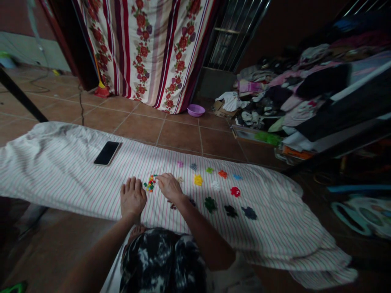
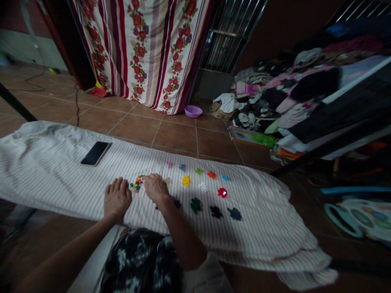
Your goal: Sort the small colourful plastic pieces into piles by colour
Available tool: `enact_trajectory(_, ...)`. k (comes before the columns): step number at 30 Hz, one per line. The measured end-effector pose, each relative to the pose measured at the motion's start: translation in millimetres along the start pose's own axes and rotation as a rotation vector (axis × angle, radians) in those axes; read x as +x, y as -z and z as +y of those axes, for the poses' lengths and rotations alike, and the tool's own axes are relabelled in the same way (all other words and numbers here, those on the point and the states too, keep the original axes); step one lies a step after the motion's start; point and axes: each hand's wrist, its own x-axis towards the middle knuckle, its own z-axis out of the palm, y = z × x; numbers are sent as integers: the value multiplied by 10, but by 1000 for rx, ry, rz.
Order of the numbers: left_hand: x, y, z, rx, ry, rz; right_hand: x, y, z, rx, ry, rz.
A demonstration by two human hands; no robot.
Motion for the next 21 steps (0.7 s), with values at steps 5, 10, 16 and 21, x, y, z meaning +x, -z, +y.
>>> enact_trajectory(5, -4, -9, -4, 21, -9, 4, 96, 0, -186, -31, -4, -61)
enact_trajectory(10, -3, 5, 7, 18, -4, -8, 166, -29, -235, -38, -47, -79)
enact_trajectory(16, -9, -7, 0, 58, -20, 8, 232, -110, -162, -19, -27, -72)
enact_trajectory(21, -10, -5, 1, 35, -10, 1, 243, -130, -111, 26, -41, -60)
